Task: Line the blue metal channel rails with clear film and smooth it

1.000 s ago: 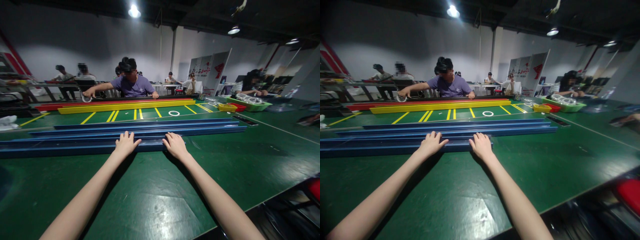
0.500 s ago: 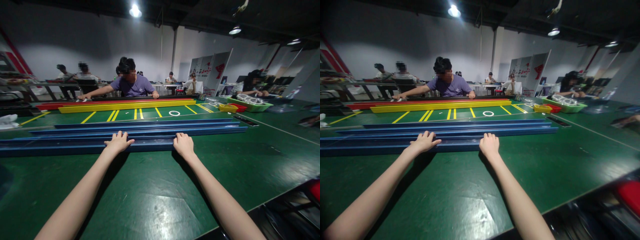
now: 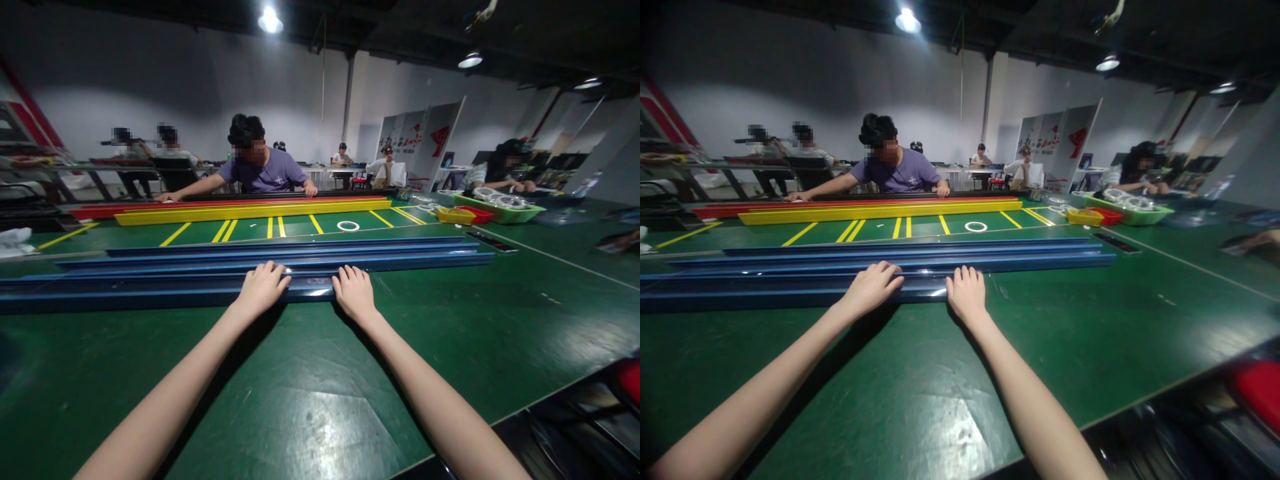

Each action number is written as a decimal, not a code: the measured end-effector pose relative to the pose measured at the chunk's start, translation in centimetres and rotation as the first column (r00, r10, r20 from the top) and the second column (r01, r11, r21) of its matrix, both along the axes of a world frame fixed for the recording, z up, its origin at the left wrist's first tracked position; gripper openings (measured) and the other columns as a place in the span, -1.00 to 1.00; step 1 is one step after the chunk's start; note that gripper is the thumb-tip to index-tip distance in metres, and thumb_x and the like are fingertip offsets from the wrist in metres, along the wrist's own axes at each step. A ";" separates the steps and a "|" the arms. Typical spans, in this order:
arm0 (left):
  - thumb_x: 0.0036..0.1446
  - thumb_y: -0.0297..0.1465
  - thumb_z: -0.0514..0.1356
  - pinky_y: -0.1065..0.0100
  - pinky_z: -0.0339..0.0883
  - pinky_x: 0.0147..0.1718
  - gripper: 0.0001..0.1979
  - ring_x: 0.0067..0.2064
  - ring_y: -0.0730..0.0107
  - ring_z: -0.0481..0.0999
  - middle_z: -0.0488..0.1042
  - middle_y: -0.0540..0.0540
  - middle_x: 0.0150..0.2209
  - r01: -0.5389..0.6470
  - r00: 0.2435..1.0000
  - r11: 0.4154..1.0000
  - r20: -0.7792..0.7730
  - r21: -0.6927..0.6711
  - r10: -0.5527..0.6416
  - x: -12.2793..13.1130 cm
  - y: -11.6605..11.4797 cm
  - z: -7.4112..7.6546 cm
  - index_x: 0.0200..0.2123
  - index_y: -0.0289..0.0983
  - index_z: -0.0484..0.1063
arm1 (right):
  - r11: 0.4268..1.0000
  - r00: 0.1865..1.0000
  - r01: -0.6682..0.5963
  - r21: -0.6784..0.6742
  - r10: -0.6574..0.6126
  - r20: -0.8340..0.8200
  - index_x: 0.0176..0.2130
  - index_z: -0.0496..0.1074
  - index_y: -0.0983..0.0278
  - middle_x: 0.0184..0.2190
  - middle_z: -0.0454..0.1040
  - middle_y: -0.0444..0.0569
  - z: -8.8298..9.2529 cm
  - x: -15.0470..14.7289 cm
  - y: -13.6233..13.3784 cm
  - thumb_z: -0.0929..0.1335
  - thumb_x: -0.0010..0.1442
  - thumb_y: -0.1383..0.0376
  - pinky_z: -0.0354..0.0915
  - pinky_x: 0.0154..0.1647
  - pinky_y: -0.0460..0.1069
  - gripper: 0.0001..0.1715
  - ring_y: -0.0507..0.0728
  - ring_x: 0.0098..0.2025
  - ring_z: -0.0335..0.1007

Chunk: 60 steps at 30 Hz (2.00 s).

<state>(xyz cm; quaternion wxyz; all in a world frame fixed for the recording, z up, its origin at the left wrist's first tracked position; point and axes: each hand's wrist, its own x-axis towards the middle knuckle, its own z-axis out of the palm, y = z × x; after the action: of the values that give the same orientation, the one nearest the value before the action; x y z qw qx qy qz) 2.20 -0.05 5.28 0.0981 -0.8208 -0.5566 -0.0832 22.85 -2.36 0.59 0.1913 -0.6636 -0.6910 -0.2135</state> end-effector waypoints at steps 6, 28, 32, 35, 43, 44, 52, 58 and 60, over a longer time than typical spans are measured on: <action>0.17 -0.21 -0.13 0.27 0.10 -0.13 -0.65 -0.04 0.27 0.22 0.28 -0.09 -0.04 0.202 0.977 0.971 0.040 0.131 -0.209 1.9 -0.6 -2.2 -0.04 -0.16 0.23 | 0.999 0.999 -0.032 -0.039 0.033 0.017 0.03 0.21 0.42 0.00 0.25 0.19 -0.2 -0.4 0.0 -0.02 0.20 0.07 -0.07 -0.02 0.08 -0.36 0.21 0.05 0.05; 0.17 -0.26 -0.13 0.18 0.04 -0.03 -0.61 0.01 0.20 0.21 0.29 -0.17 -0.02 0.183 0.963 0.929 0.132 0.323 -0.235 2.4 -1.1 -5.1 -0.02 -0.25 0.27 | 0.998 0.998 -0.055 -0.037 0.056 0.015 0.01 0.22 0.43 -0.04 0.27 0.20 0.0 -0.4 -0.1 -0.02 0.20 0.07 -0.07 -0.06 0.09 -0.36 0.21 0.01 0.07; 0.16 -0.26 -0.12 0.17 0.05 -0.03 -0.61 0.01 0.20 0.21 0.30 -0.16 -0.02 0.175 0.962 0.931 0.146 0.319 -0.231 2.4 -1.1 -5.0 -0.02 -0.24 0.27 | 0.997 0.998 -0.056 -0.049 0.057 0.012 0.01 0.22 0.42 -0.04 0.27 0.21 0.0 -0.4 -0.1 -0.01 0.20 0.07 -0.06 -0.06 0.09 -0.37 0.21 0.01 0.07; 0.16 -0.26 -0.12 0.18 0.05 -0.03 -0.61 0.01 0.20 0.21 0.31 -0.15 -0.02 0.176 0.962 0.933 0.145 0.313 -0.230 2.5 -1.2 -4.9 -0.03 -0.24 0.28 | 0.997 0.998 -0.056 -0.049 0.057 0.013 0.02 0.21 0.42 -0.03 0.27 0.21 0.0 -0.4 -0.1 -0.01 0.20 0.07 -0.06 -0.05 0.09 -0.37 0.21 0.02 0.07; 0.15 -0.27 -0.12 0.20 0.10 -0.09 -0.63 -0.02 0.22 0.25 0.33 -0.13 -0.05 0.136 0.971 0.954 0.156 0.268 -0.182 2.5 -1.4 -4.0 -0.07 -0.20 0.33 | 0.996 0.997 -0.072 -0.058 0.069 -0.044 -0.01 0.23 0.38 -0.01 0.26 0.15 0.7 -0.4 -0.4 -0.01 0.21 0.10 -0.03 -0.04 0.03 -0.42 0.15 0.03 0.09; 0.15 -0.27 -0.13 0.20 0.11 -0.11 -0.64 -0.04 0.22 0.27 0.34 -0.12 -0.07 0.121 0.973 0.959 0.160 0.258 -0.166 2.5 -1.5 -3.8 -0.09 -0.20 0.34 | 0.996 0.996 -0.075 -0.054 0.072 -0.056 -0.04 0.27 0.37 -0.04 0.29 0.13 0.9 -0.4 -0.4 -0.01 0.21 0.11 -0.02 -0.05 0.01 -0.44 0.14 0.00 0.12; 0.16 -0.25 -0.21 0.24 0.21 -0.27 -0.60 -0.16 0.21 0.31 0.35 -0.13 -0.19 -0.064 0.994 0.994 0.095 0.088 0.055 2.0 -1.4 -1.2 -0.28 -0.22 0.39 | 0.998 0.994 0.040 -0.046 -0.045 -0.102 -0.28 0.36 0.29 -0.26 0.40 0.03 2.2 0.6 -0.8 0.06 0.18 0.24 0.03 -0.20 -0.03 -0.62 0.11 -0.19 0.23; 0.13 -0.22 -0.15 0.13 0.26 -0.30 -0.64 -0.11 0.13 0.28 0.29 -0.20 -0.11 -0.145 0.989 0.989 0.013 -0.030 0.145 1.1 -1.0 -0.6 -0.13 -0.23 0.28 | 0.993 0.991 0.098 -0.060 -0.102 -0.081 -0.27 0.36 0.30 -0.26 0.40 0.05 1.9 1.3 -0.6 0.10 0.12 0.33 0.02 -0.24 -0.01 -0.68 0.13 -0.20 0.22; 0.12 -0.18 -0.15 0.08 0.25 -0.30 -0.61 -0.09 0.09 0.27 0.27 -0.23 -0.08 -0.164 0.986 0.985 0.017 -0.055 0.165 0.9 -1.0 -0.5 -0.11 -0.25 0.26 | 0.993 0.991 0.103 -0.050 -0.106 -0.080 -0.29 0.37 0.30 -0.27 0.40 0.05 1.8 1.3 -0.6 0.09 0.13 0.31 0.02 -0.24 -0.01 -0.67 0.13 -0.20 0.21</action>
<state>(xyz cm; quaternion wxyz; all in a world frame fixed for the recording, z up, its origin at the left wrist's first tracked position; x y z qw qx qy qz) 3.08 -1.04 4.80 0.0768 -0.7734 -0.6255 -0.0687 24.19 -2.92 2.42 0.1930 -0.7113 -0.6515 -0.1800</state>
